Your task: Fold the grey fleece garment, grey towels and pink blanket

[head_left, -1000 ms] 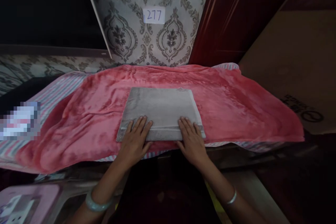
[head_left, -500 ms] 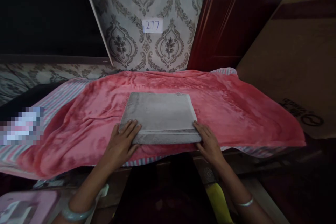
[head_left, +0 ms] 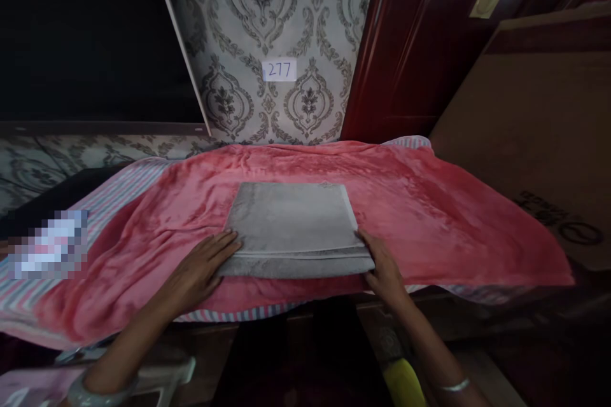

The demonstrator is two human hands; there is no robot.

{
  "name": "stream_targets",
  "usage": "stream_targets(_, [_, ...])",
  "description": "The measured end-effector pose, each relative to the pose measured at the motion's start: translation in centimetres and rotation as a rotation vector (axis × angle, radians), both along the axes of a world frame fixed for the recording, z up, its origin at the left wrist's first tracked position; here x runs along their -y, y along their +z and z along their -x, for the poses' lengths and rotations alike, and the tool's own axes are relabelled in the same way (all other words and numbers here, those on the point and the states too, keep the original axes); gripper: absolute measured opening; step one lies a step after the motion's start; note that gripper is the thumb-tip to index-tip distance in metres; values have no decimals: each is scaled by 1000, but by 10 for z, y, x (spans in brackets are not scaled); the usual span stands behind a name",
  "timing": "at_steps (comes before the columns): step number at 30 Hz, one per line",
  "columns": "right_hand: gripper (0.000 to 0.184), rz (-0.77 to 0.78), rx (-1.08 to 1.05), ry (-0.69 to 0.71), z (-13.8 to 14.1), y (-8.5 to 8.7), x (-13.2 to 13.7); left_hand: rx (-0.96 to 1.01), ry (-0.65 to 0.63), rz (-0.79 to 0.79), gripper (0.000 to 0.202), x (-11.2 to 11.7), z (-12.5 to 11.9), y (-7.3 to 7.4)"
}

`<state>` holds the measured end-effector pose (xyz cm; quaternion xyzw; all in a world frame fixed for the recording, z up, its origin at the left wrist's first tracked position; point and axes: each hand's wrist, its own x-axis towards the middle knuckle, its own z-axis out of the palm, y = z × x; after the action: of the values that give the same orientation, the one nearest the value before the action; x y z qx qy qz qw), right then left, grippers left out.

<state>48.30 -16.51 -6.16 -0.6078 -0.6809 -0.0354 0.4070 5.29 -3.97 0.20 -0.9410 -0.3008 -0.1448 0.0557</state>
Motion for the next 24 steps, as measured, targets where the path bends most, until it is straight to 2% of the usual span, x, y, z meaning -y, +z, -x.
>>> stream_targets(8, [73, -81, -53, 21, -2, -7, -9, 97, 17, -50, 72, -13, 10, -4])
stream_targets(11, [60, -90, -110, 16, -2, -2, -13, 183, 36, -10, 63, -17, 8, -4])
stream_targets(14, [45, -108, -185, 35, -1, 11, -20, 291, 28, 51, 46, -22, 1, 4])
stream_targets(16, [36, -107, -264, 29, 1, 28, -26, 368, 32, 92, 40, -25, -6, 18])
stream_targets(18, [29, -118, -351, 17, 1, 52, -34, 466, 39, 125, 40, -31, -13, 39])
stream_targets(22, [29, -278, -496, -19, -2, 121, -50, 762, 134, 202, 55, -53, -23, 94])
stream_targets(24, [32, -381, -521, -41, -4, 159, -57, 924, 214, 237, 58, -67, -28, 115])
